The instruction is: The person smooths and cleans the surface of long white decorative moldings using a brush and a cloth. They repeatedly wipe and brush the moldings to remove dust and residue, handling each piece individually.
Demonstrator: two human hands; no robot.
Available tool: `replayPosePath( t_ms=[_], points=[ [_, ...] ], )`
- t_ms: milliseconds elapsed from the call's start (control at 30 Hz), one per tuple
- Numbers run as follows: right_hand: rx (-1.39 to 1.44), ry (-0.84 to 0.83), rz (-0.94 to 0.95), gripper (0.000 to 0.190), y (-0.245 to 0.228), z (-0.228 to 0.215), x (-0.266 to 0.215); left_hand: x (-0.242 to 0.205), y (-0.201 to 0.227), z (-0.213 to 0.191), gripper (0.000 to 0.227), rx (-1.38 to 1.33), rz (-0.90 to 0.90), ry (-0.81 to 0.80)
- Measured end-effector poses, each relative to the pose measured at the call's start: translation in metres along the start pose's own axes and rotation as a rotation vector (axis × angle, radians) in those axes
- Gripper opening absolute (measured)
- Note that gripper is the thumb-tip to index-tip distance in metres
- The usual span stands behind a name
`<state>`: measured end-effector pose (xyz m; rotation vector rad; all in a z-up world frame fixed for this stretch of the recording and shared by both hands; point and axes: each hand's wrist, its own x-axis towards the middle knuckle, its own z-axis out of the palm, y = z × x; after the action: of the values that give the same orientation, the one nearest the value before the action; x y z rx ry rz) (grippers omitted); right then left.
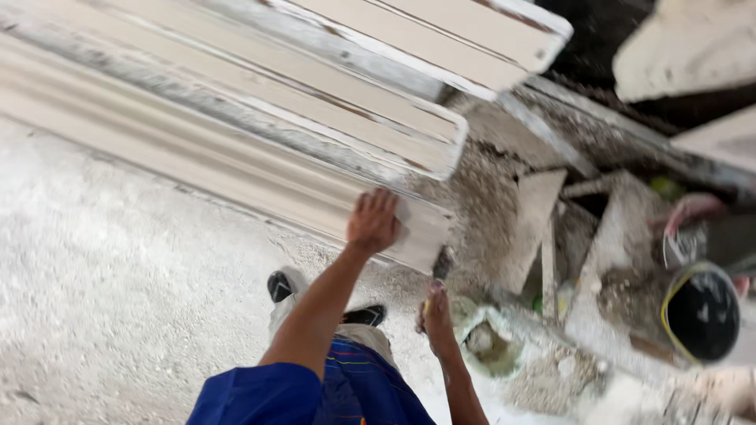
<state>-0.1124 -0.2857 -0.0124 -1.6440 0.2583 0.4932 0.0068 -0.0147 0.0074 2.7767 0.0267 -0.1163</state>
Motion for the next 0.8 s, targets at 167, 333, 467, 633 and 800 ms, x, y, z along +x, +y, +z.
replayPosePath(
  t_ms=[167, 333, 467, 633, 800],
  points=[
    [-0.137, 0.153, 0.104, 0.063, 0.002, -0.024, 0.016, 0.010, 0.010, -0.002, 0.063, -0.055, 0.028, -0.076],
    [-0.259, 0.374, 0.598, 0.023, -0.006, -0.003, 0.001, -0.010, -0.028, -0.025, 0.055, -0.612, 0.100, 0.142],
    [-0.127, 0.455, -0.037, 0.052, -0.023, 0.065, -0.001, -0.097, -0.093, -0.035, 0.043, -0.795, 0.214, 0.384],
    [-0.074, -0.175, -0.167, 0.032, -0.012, 0.298, 0.017, -0.202, -0.219, -0.062, 0.045, -1.257, 0.020, 0.045],
    [-0.684, -0.904, -0.454, 0.044, -0.052, 0.532, 0.011, -0.272, -0.369, -0.108, 0.038, -1.601, -0.524, 0.344]
  ],
)
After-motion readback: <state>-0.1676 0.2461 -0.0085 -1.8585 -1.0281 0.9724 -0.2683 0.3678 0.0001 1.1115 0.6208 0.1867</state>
